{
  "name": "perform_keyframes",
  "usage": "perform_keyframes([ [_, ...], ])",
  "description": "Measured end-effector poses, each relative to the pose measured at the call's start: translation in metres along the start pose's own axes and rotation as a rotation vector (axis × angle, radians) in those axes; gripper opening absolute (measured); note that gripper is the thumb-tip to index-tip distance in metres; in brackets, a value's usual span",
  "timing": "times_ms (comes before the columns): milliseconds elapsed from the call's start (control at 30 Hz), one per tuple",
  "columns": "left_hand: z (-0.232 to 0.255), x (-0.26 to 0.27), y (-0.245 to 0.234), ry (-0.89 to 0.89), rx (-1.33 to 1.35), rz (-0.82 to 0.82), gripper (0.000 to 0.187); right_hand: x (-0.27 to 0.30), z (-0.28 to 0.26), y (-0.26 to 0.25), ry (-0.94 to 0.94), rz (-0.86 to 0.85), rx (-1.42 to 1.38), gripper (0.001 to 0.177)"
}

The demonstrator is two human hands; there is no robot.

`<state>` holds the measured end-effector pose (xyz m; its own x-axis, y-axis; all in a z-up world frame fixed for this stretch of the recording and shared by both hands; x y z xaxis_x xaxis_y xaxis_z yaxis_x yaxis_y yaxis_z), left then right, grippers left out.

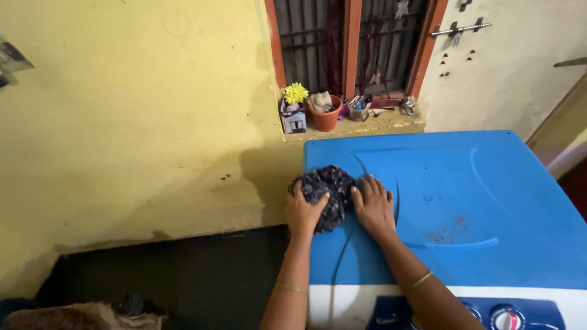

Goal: The person wipes the exterior surfaces of a blue and white air cooler using a dark patterned cloth. They clean the side grilles, top panel, and front control area in sequence.

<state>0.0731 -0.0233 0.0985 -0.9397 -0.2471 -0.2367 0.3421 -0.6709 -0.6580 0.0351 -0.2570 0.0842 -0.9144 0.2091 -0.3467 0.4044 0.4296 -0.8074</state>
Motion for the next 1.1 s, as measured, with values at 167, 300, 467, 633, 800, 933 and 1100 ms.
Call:
perform_keyframes([
  [167, -0.004, -0.076, 0.051, -0.185, -0.056, -0.067, 0.096, 0.01, -0.017, -0.007, -0.083, -0.008, 0.169, 0.064],
  [300, 0.009, -0.132, 0.081, -0.183, 0.016, -0.057, 0.095, 0.011, -0.021, -0.012, -0.098, -0.013, 0.208, 0.065],
  [467, 0.013, -0.181, 0.116, -0.258, -0.04, -0.081, 0.094, 0.01, -0.022, -0.012, -0.063, -0.05, 0.23, 0.066],
  [633, 0.021, -0.204, 0.127, -0.227, -0.028, -0.08, 0.084, 0.008, -0.026, -0.017, -0.036, -0.051, 0.214, 0.066],
  [800, 0.018, -0.192, 0.12, -0.164, -0.016, -0.077, 0.074, 0.013, -0.034, -0.025, -0.062, -0.005, 0.208, 0.065],
  [933, 0.009, -0.164, 0.099, -0.128, 0.093, -0.019, 0.08, 0.013, -0.037, -0.028, -0.081, 0.0, 0.212, 0.064],
  [1100, -0.008, -0.111, 0.069, -0.155, 0.097, -0.015, 0.083, 0.015, -0.037, -0.025, -0.065, -0.019, 0.19, 0.066],
])
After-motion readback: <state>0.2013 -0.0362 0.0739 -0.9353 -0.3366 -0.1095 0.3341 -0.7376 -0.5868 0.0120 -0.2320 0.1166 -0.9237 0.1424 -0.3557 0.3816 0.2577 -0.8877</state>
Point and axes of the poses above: each hand's wrist, its own x-axis away from the middle knuckle, its own y-axis out of the palm, z = x × y, the point moved 9 cm from there along -x, towards the middle knuckle, and after that the axes turned 6 degrees about -y, right-handed, at the moved point
